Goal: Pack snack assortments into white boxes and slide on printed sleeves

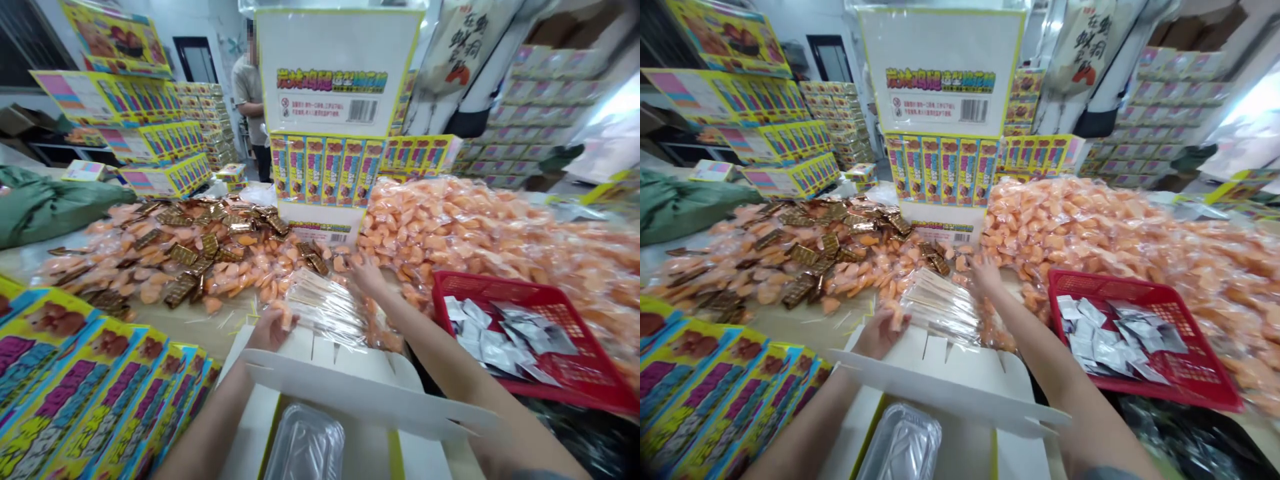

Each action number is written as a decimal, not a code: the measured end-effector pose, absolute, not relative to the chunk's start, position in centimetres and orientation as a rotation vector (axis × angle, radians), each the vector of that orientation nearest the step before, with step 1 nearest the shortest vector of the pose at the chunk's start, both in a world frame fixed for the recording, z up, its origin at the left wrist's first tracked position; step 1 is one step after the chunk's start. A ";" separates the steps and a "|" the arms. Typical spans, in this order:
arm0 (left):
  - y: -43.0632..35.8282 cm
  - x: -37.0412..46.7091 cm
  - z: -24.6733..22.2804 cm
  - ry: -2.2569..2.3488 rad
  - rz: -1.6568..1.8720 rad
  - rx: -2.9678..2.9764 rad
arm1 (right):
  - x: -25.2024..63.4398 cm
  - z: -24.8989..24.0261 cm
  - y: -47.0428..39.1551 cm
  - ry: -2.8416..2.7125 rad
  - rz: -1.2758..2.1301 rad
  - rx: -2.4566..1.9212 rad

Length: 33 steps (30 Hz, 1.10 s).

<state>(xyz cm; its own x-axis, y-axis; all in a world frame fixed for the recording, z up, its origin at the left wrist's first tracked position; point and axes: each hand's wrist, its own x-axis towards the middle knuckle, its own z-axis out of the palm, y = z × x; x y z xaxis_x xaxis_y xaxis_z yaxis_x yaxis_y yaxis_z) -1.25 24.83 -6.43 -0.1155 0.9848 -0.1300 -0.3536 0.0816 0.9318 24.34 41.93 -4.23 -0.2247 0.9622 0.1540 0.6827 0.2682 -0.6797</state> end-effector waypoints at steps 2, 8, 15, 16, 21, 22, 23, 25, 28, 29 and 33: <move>24.6 -1.4 -5.9 1.127 1.361 0.779 | 25.2 -5.1 43.0 -1.981 0.634 -1.507; 26.1 -4.2 -4.0 1.450 1.500 0.778 | 27.1 -5.8 43.7 -1.640 0.507 -1.625; 29.8 -6.9 -4.6 1.912 1.364 0.920 | 27.9 -3.7 39.2 -1.360 0.684 -1.578; 30.1 -6.8 -4.8 1.937 1.343 0.931 | 28.0 -3.2 38.1 -1.358 0.708 -1.565; 30.1 -6.6 -4.6 1.895 1.399 0.928 | 29.6 -0.8 32.8 -1.348 0.852 -1.433; 29.9 -6.7 -4.2 1.849 1.433 0.921 | 30.0 -0.5 32.2 -1.340 0.886 -1.402; 29.6 -6.6 -3.8 1.790 1.469 0.914 | 30.3 -0.4 31.9 -1.338 0.912 -1.374; 29.0 -6.4 -2.9 1.654 1.535 0.901 | 30.5 -0.5 31.8 -1.389 0.909 -1.342; 28.1 -5.6 -2.0 1.439 1.579 0.884 | 29.2 -0.7 32.7 -1.719 0.734 -1.350; 27.8 -5.4 -1.9 1.374 1.578 0.874 | 28.3 -0.7 33.2 -1.855 0.659 -1.352; 26.7 -4.9 -3.4 1.198 1.540 0.786 | 24.0 -0.8 35.4 -2.458 0.265 -1.261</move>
<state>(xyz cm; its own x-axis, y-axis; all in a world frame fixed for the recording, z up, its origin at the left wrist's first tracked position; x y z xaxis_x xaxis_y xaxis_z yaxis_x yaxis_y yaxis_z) -4.94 26.68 -3.42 -0.2971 0.9517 -0.0777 -0.3098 -0.0191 0.9506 24.05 35.44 -0.82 -0.5343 0.8123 0.2339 0.7439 0.5832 -0.3262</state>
